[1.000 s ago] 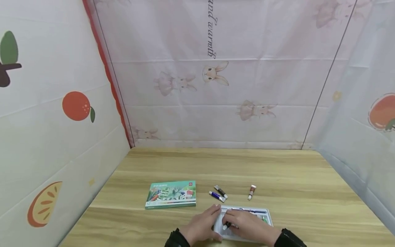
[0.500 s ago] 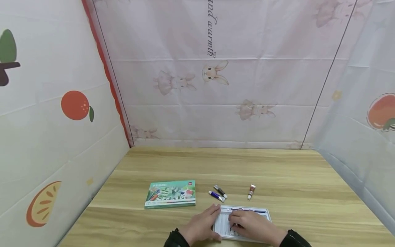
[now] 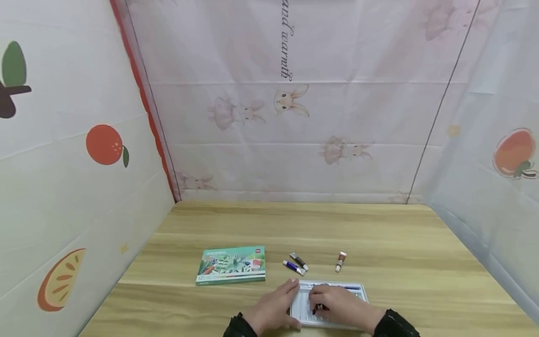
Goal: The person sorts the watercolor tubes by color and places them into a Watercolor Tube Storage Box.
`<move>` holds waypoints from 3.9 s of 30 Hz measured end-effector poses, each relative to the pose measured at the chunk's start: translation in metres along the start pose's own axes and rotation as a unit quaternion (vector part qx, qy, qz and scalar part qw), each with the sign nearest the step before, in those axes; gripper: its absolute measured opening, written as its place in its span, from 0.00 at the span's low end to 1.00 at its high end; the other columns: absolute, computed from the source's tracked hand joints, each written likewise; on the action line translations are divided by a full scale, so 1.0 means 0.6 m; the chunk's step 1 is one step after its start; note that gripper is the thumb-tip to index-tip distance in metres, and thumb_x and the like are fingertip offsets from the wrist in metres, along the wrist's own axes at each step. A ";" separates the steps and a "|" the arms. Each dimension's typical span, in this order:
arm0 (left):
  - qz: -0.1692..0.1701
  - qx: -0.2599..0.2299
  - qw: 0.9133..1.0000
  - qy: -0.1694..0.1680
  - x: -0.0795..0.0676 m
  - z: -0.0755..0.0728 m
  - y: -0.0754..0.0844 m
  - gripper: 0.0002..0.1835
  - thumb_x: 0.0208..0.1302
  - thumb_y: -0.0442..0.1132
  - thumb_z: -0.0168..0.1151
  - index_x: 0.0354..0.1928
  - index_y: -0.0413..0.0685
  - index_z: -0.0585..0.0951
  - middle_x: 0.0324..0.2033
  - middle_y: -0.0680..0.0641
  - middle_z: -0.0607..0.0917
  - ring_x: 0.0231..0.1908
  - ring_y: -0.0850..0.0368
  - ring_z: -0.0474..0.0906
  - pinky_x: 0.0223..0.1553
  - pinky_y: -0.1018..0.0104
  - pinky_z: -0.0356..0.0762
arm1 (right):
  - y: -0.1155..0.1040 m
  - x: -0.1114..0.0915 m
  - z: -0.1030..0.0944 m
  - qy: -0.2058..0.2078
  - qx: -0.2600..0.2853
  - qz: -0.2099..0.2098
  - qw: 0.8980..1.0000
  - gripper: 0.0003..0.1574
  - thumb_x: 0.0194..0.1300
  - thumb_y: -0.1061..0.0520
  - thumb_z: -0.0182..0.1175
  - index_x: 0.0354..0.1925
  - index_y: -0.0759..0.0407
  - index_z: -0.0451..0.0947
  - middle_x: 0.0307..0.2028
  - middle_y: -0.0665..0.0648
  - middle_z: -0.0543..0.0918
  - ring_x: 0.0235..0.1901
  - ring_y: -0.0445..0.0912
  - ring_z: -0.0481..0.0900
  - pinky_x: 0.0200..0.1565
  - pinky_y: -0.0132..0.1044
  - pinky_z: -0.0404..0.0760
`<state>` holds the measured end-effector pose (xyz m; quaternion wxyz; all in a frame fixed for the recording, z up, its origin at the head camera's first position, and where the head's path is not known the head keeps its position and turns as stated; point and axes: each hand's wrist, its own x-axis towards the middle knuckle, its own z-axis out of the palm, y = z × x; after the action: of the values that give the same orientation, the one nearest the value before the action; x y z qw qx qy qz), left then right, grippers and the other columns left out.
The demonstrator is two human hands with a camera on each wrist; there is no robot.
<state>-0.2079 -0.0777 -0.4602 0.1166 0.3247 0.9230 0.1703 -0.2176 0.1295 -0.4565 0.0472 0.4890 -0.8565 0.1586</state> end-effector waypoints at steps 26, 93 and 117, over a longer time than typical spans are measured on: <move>0.021 -0.042 0.998 -0.031 -0.010 0.005 -0.009 0.42 0.43 0.61 0.51 0.59 0.47 0.56 0.59 0.54 0.53 0.57 0.62 0.46 0.51 0.67 0.57 | 0.154 -0.053 -0.010 0.059 -0.138 0.089 0.985 0.11 0.42 0.62 0.62 0.26 0.49 0.73 0.26 0.43 0.70 0.26 0.36 0.69 0.24 0.26 0.71; 0.007 -0.018 1.000 -0.008 -0.004 -0.001 -0.006 0.43 0.41 0.60 0.55 0.60 0.50 0.55 0.59 0.53 0.54 0.57 0.60 0.46 0.49 0.64 0.60 | -0.009 0.036 0.020 -0.001 0.015 -0.050 0.999 0.12 0.54 0.59 0.54 0.39 0.51 0.68 0.40 0.43 0.71 0.36 0.29 0.67 0.37 0.20 0.69; 0.004 -0.005 1.000 -0.002 -0.001 0.000 -0.007 0.43 0.40 0.62 0.54 0.59 0.48 0.58 0.58 0.53 0.54 0.57 0.59 0.46 0.49 0.63 0.61 | -0.007 0.029 0.020 -0.010 0.021 -0.078 0.997 0.12 0.56 0.56 0.51 0.39 0.48 0.76 0.41 0.43 0.72 0.42 0.33 0.68 0.40 0.24 0.69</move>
<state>-0.2097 -0.0812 -0.4614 0.1191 0.3280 0.9207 0.1748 -0.2222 0.1095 -0.4631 0.0410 0.5564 -0.8128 0.1676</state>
